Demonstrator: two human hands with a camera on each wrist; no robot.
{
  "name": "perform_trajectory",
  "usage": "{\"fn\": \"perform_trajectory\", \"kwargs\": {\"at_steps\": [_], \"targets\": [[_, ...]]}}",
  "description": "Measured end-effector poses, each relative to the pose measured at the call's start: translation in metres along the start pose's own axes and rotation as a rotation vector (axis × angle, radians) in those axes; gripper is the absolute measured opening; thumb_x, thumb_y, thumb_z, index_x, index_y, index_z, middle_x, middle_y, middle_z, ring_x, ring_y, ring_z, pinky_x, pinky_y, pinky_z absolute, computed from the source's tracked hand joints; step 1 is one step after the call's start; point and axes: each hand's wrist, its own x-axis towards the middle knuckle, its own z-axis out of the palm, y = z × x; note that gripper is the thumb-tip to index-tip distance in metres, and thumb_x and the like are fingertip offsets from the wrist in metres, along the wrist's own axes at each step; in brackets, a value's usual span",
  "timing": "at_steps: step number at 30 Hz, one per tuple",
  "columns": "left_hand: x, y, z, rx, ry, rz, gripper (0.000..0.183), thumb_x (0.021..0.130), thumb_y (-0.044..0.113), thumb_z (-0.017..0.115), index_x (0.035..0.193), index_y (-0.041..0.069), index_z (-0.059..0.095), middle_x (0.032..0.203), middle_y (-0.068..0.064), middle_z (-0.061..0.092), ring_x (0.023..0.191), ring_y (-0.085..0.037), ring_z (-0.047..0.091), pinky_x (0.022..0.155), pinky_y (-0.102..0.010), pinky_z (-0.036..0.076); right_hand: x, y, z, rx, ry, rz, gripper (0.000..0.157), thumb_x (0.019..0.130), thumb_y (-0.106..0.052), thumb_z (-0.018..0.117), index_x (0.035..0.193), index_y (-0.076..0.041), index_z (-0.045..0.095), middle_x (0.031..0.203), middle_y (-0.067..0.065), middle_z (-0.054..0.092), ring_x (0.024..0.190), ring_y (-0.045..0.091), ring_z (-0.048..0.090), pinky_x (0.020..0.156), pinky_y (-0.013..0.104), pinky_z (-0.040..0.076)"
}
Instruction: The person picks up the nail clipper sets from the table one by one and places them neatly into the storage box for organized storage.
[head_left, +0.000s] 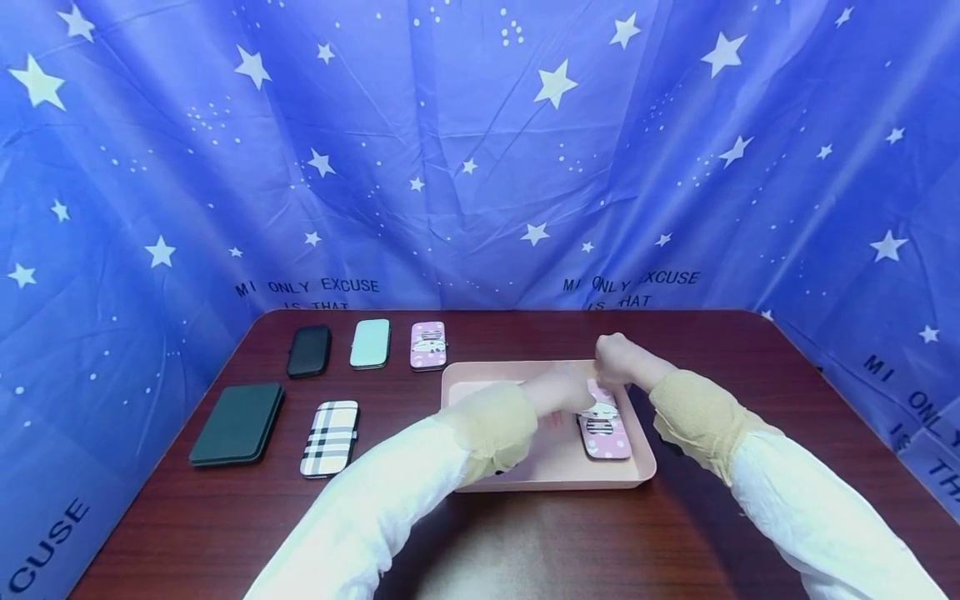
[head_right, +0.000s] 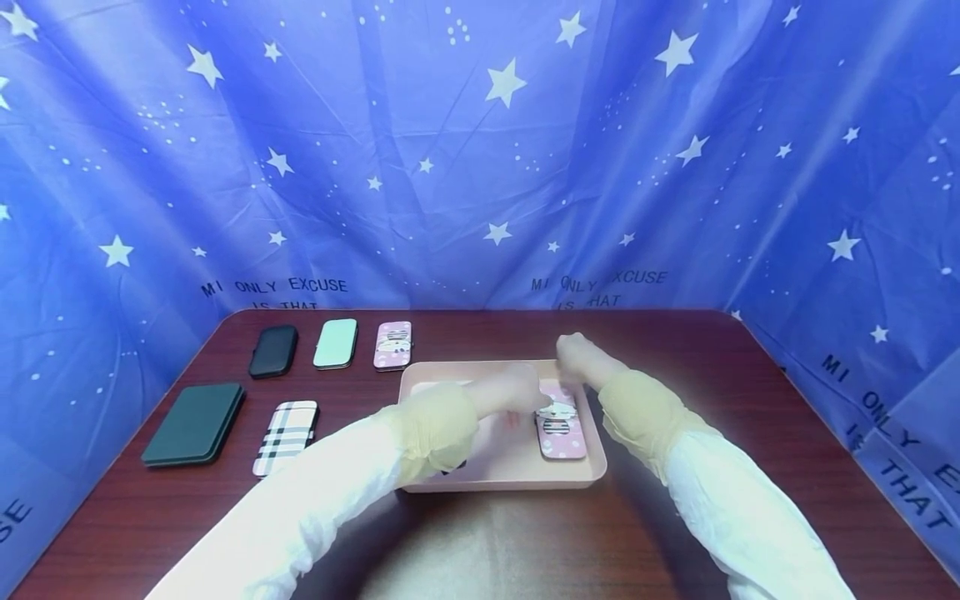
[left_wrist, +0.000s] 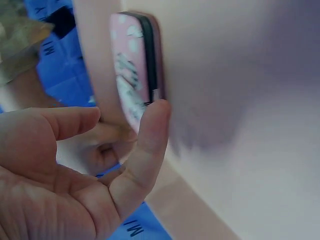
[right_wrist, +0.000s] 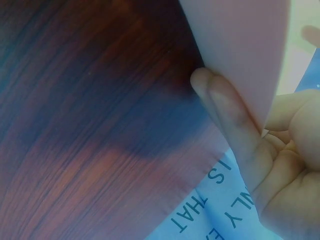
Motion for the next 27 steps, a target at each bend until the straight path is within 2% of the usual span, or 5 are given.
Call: {"fn": "perform_trajectory", "kwargs": {"at_steps": [4, 9, 16, 22, 27], "targets": [[-0.007, -0.005, -0.01, -0.066, -0.018, 0.006, 0.032, 0.091, 0.033, 0.061, 0.101, 0.003, 0.062, 0.072, -0.009, 0.066, 0.052, -0.019, 0.066, 0.047, -0.028, 0.054, -0.001, 0.0, 0.0, 0.011, -0.015, 0.007, 0.017, 0.071, -0.003, 0.062, 0.055, -0.005, 0.055, 0.055, 0.006, 0.056, 0.056, 0.023, 0.056, 0.055, 0.034, 0.052], [-0.023, -0.01, -0.022, -0.067, 0.01, 0.047, 0.033, 0.089, 0.036, 0.063, 0.103, 0.006, 0.06, 0.094, -0.009, 0.065, 0.05, -0.017, 0.065, 0.043, -0.025, 0.052, 0.0, 0.001, 0.001, 0.008, -0.028, 0.029, 0.02, 0.071, -0.003, 0.062, 0.054, -0.006, 0.053, 0.055, 0.006, 0.056, 0.055, 0.022, 0.058, 0.053, 0.031, 0.052], [-0.049, -0.027, -0.04, -0.084, 0.064, 0.21, 0.049, 0.091, 0.039, 0.061, 0.131, 0.013, 0.05, 0.108, -0.005, 0.063, 0.059, -0.017, 0.065, 0.044, -0.025, 0.051, 0.0, -0.001, 0.0, 0.033, -0.06, 0.046, 0.016, 0.064, -0.002, 0.065, 0.054, -0.007, 0.053, 0.054, 0.003, 0.054, 0.056, 0.02, 0.053, 0.054, 0.03, 0.05], [-0.067, -0.051, -0.057, -0.094, 0.194, 0.394, 0.045, 0.091, 0.034, 0.06, 0.129, 0.013, 0.053, 0.11, -0.004, 0.065, 0.096, -0.013, 0.063, 0.08, -0.025, 0.05, -0.001, -0.001, -0.001, 0.025, -0.063, 0.041, 0.019, 0.064, -0.002, 0.064, 0.052, -0.008, 0.051, 0.053, 0.002, 0.053, 0.054, 0.019, 0.052, 0.052, 0.03, 0.049], [-0.082, -0.062, -0.064, -0.095, 0.307, 0.385, 0.052, 0.091, 0.037, 0.059, 0.136, 0.014, 0.046, 0.13, -0.008, 0.056, 0.121, -0.02, 0.052, 0.1, -0.033, 0.043, 0.001, 0.003, 0.002, 0.001, -0.039, 0.018, 0.024, 0.067, -0.003, 0.062, 0.049, -0.011, 0.047, 0.051, 0.002, 0.05, 0.054, 0.02, 0.052, 0.054, 0.032, 0.05]]}}
